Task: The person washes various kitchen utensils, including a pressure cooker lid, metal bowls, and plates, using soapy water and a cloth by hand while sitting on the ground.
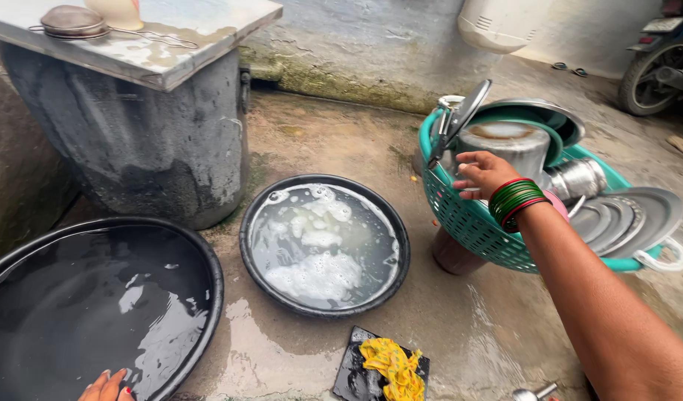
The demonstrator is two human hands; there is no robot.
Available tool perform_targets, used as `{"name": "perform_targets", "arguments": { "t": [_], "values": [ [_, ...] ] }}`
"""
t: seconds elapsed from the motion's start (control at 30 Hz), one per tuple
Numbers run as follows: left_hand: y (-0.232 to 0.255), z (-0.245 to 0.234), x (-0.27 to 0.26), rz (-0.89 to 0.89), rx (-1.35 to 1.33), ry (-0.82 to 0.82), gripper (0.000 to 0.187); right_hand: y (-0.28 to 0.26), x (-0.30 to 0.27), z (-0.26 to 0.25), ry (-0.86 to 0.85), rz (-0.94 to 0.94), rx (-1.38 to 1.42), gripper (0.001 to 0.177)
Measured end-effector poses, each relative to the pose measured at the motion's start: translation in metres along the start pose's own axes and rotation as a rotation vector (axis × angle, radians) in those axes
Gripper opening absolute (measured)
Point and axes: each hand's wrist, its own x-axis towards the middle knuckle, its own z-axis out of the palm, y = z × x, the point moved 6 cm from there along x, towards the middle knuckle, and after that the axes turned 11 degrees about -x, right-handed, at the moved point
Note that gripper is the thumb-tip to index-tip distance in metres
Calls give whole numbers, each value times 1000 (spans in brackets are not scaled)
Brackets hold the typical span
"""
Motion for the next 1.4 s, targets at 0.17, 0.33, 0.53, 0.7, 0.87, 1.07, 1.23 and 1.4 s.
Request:
{"name": "perform_targets", "arguments": {
  "t": [0.17, 0.33, 0.53, 0.7, 0.87, 1.07, 1.23, 1.4],
  "values": [
    [14, 1, 8, 21, -10, -49, 47, 16, -70, -15, 7, -72, -245, 36],
    [37, -5, 21, 55, -6, -74, 51, 44, -122, -32, -13, -76, -458, 31],
    [79, -7, 64, 264, 51, -156, 57, 67, -171, -61, 35, -81, -523, 27],
    [197, -16, 150, 603, 83, -321, 71, 81, -208, -89, 82, -98, -540, 28],
    [427, -54, 250, 911, -49, -271, 69, 95, -229, -118, 156, -106, -542, 27],
    [647, -99, 296, 1120, -450, -206, 61, 86, -251, -165, 499, -463, -591, 33],
    [703, -85, 260, 1079, -647, -249, 59, 117, -276, -206, 431, -231, -475, 31],
    [677, -13, 176, 836, -480, -533, 77, 197, -321, -246, 458, -75, -415, 26]
  ]
}}
